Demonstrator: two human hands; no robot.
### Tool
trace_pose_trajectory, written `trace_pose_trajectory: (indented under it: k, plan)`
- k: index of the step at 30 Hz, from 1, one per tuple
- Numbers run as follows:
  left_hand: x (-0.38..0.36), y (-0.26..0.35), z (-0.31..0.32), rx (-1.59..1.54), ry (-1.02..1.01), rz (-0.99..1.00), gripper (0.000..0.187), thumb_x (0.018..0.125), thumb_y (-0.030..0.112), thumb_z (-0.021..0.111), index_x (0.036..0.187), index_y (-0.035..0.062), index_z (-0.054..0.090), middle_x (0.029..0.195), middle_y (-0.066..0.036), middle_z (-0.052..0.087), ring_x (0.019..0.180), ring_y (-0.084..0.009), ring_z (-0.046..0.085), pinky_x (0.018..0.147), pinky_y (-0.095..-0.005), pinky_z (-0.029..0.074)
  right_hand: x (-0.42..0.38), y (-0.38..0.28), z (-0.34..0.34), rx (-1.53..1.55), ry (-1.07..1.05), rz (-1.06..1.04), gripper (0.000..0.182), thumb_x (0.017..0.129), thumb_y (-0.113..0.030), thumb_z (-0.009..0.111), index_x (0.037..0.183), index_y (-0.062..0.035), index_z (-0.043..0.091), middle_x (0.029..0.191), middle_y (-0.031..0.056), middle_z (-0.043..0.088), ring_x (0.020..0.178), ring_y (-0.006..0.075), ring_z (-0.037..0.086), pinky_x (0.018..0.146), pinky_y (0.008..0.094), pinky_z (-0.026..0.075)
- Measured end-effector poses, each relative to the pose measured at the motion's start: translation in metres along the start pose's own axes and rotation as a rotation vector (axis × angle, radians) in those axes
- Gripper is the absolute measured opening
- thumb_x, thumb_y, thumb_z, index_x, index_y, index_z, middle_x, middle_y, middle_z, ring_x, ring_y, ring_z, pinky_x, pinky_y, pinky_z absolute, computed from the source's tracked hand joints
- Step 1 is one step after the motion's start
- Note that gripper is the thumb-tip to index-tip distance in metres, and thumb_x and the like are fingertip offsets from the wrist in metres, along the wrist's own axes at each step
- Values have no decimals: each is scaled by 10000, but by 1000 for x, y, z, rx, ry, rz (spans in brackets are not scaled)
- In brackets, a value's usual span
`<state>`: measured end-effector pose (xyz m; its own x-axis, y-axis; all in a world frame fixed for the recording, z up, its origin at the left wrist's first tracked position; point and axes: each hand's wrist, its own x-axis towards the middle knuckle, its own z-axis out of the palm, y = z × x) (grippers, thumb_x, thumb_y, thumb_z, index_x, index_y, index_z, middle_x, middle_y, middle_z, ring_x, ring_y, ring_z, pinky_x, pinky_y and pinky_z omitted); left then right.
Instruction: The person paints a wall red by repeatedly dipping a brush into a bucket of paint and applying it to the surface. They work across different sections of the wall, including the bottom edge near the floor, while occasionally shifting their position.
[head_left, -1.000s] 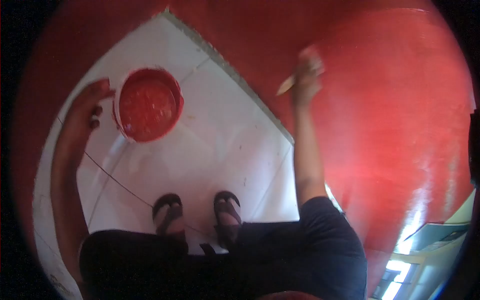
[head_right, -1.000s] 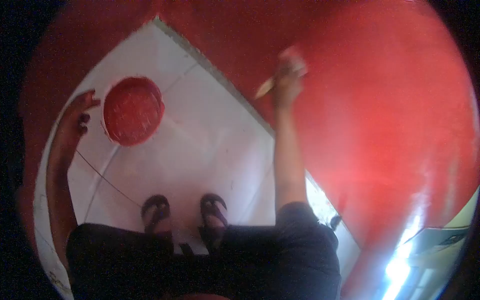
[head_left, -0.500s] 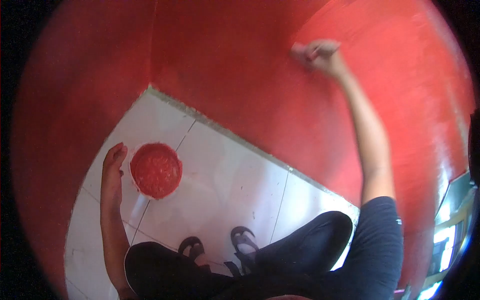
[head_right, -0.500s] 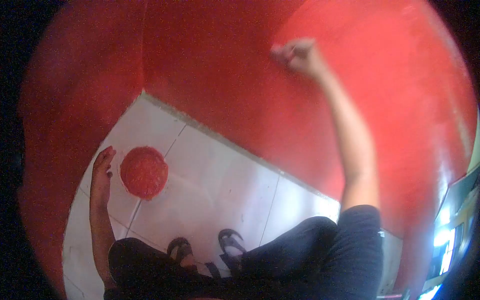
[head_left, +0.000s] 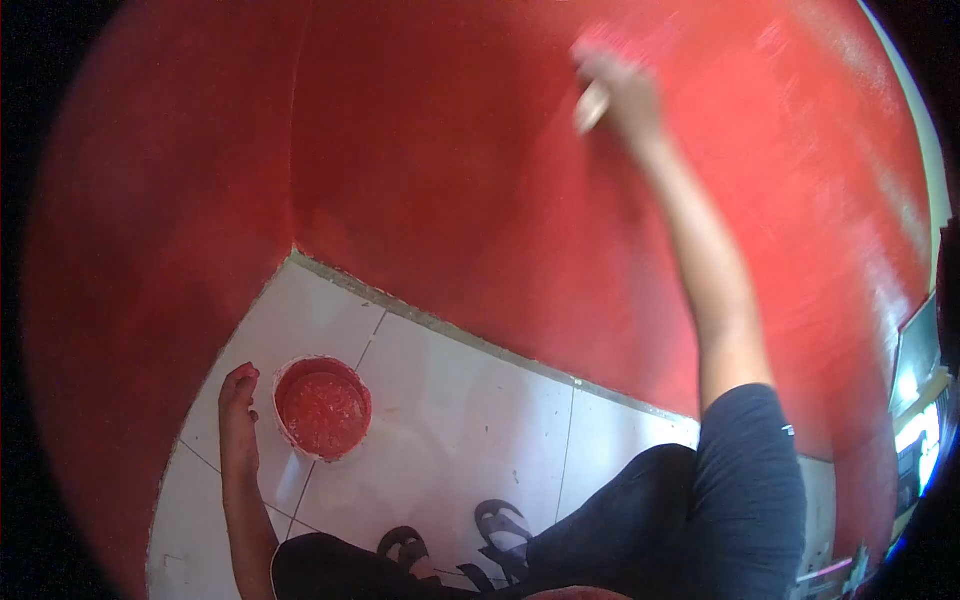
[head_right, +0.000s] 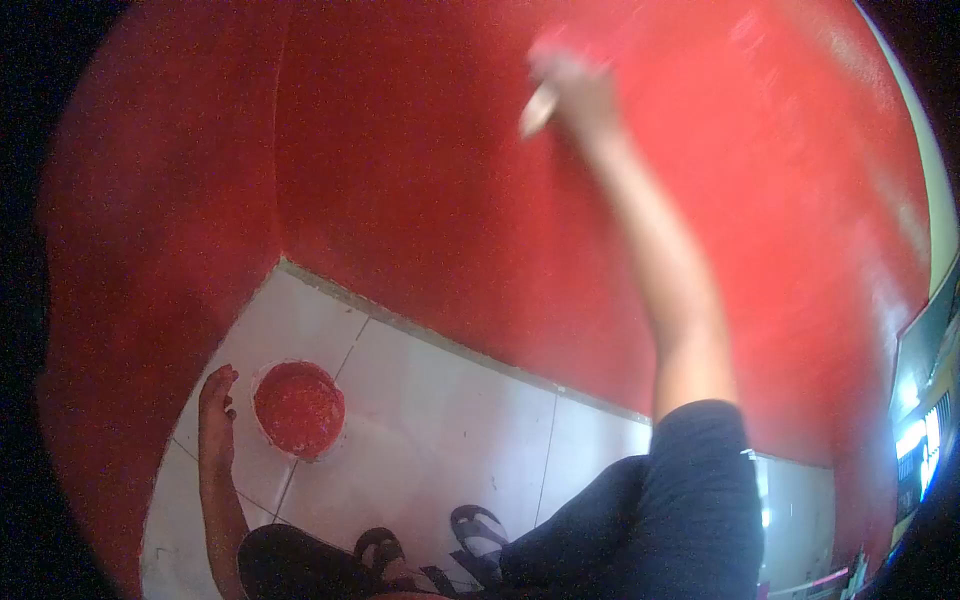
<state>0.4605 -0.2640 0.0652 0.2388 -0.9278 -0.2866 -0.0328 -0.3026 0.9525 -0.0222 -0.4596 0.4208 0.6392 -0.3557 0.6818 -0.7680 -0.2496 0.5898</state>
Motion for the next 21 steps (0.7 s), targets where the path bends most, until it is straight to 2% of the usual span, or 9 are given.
trace_pose_trajectory:
  k: [4, 6, 8, 10, 12, 17, 18, 19, 21]
  plan:
    - [-4, 0, -7, -15, -38, 60, 619, 885, 541, 550, 1329, 111, 523, 1372, -63, 488, 1215, -279, 398, 1041, -448, 294, -131, -148, 71, 50, -555, -134, 260, 754, -152, 650, 1007, -138, 706, 1188, 44, 628, 1146, 277, 588, 913, 392, 518]
    - [-8, -1, -6, -52, -13, 41, 579, 874, 533, 571, 1287, 126, 552, 1289, -25, 534, 1169, -240, 406, 1000, -412, 308, -160, -174, 64, 281, -485, -81, 207, 788, -76, 598, 941, -122, 729, 1041, 70, 691, 1066, 298, 632, 916, 414, 517]
    - [-3, -3, -1, -81, 27, 25, 529, 895, 483, 567, 1277, 118, 555, 1290, -20, 546, 1178, -208, 434, 983, -398, 311, -142, -113, 62, 812, -515, 196, 185, 781, 11, 576, 849, -76, 724, 926, 95, 720, 948, 276, 677, 853, 403, 543]
    - [11, -7, 6, -94, 52, 18, 479, 915, 433, 563, 1268, 109, 559, 1291, -16, 558, 1186, -176, 463, 967, -385, 314, -66, -2, 22, 975, -438, 47, 98, 741, 44, 654, 793, -25, 699, 862, 96, 715, 805, 187, 676, 728, 335, 568]
    - [32, -23, 6, -99, 54, -36, 487, 921, 431, 562, 1290, 114, 544, 1364, -54, 527, 1323, -222, 406, 1067, -482, 256, 2, 45, -59, 684, -453, 641, 89, 727, 6, 716, 754, -42, 647, 762, 22, 633, 739, 131, 636, 649, 303, 530]
    - [40, -18, 20, -82, 34, -61, 493, 927, 436, 559, 1293, 106, 539, 1384, -89, 509, 1354, -256, 383, 1100, -547, 210, 74, 185, -131, 238, 35, 378, 170, 817, -120, 677, 705, -119, 550, 747, -60, 601, 666, 74, 552, 592, 258, 448]
    - [39, -18, 20, -58, 50, -47, 502, 928, 444, 558, 1293, 100, 537, 1380, -91, 511, 1347, -259, 389, 1094, -552, 218, 77, 207, -111, 501, 354, 374, 47, 774, -97, 642, 802, -104, 605, 782, -17, 645, 643, 158, 558, 598, 287, 434]
    - [43, -27, 18, -55, 49, -48, 502, 928, 444, 558, 1293, 100, 537, 1380, -91, 511, 1347, -259, 389, 1094, -552, 218, 85, 210, -116, 341, 549, 358, 108, 689, -44, 674, 709, -104, 586, 744, 13, 652, 639, 142, 573, 597, 289, 442]
    - [56, -46, 10, -5, 46, 62, 526, 929, 461, 550, 1297, 87, 530, 1384, -102, 505, 1352, -277, 382, 1106, -560, 206, 70, 173, -133, -666, 438, 240, 122, 849, -166, 637, 745, -110, 666, 721, -61, 610, 665, 50, 550, 552, 249, 418]
